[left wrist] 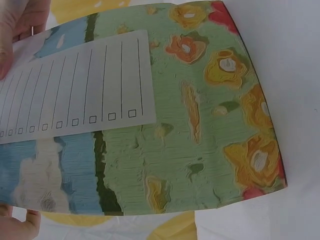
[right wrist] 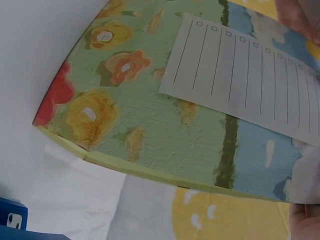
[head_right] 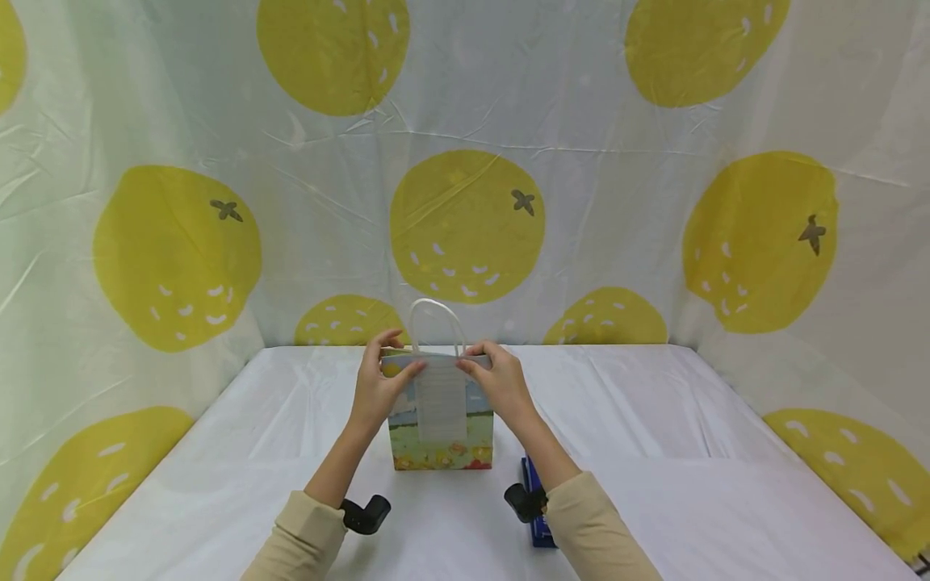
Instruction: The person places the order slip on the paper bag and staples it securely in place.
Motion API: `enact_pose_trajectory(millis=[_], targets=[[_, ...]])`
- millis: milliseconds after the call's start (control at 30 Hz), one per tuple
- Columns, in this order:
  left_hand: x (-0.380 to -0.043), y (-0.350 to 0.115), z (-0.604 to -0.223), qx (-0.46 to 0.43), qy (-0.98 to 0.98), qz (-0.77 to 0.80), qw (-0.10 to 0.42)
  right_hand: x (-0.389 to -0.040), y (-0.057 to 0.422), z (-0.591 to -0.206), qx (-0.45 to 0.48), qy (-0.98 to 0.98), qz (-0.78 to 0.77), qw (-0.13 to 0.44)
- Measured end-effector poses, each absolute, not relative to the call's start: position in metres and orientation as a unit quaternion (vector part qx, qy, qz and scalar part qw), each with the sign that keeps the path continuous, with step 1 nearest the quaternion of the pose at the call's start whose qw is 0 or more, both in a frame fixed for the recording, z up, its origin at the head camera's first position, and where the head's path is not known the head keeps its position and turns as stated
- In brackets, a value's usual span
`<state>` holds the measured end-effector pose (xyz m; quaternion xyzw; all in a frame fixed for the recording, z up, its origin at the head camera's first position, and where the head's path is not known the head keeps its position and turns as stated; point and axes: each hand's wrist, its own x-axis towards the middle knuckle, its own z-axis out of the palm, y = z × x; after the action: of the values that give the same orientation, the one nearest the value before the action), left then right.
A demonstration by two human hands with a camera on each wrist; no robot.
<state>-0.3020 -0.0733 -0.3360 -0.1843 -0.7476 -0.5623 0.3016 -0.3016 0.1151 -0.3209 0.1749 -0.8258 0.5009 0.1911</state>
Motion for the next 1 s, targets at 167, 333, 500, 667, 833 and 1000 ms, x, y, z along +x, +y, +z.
enact_pose_trajectory(millis=[167, 333, 500, 667, 833, 1000], targets=[[-0.3, -0.074, -0.332, -0.173, -0.757, -0.573, 0.262, -0.299, 0.116, -0.322, 0.171, -0.823, 0.506, 0.191], [-0.281, -0.074, -0.316, -0.167, -0.761, -0.584, 0.228, -0.298, 0.117, -0.323, 0.167, -0.824, 0.507, 0.192], [-0.274, -0.074, -0.309, -0.16, -0.762, -0.594, 0.203, -0.298, 0.118, -0.322, 0.167, -0.825, 0.507, 0.184], [-0.275, -0.076, -0.307, -0.156, -0.756, -0.61, 0.18, -0.297, 0.119, -0.321, 0.167, -0.826, 0.51, 0.17], [-0.277, -0.078, -0.308, -0.16, -0.75, -0.622, 0.16, -0.296, 0.119, -0.321, 0.162, -0.832, 0.505, 0.165], [-0.276, -0.077, -0.309, -0.157, -0.748, -0.629, 0.145, -0.294, 0.12, -0.322, 0.158, -0.831, 0.509, 0.161]])
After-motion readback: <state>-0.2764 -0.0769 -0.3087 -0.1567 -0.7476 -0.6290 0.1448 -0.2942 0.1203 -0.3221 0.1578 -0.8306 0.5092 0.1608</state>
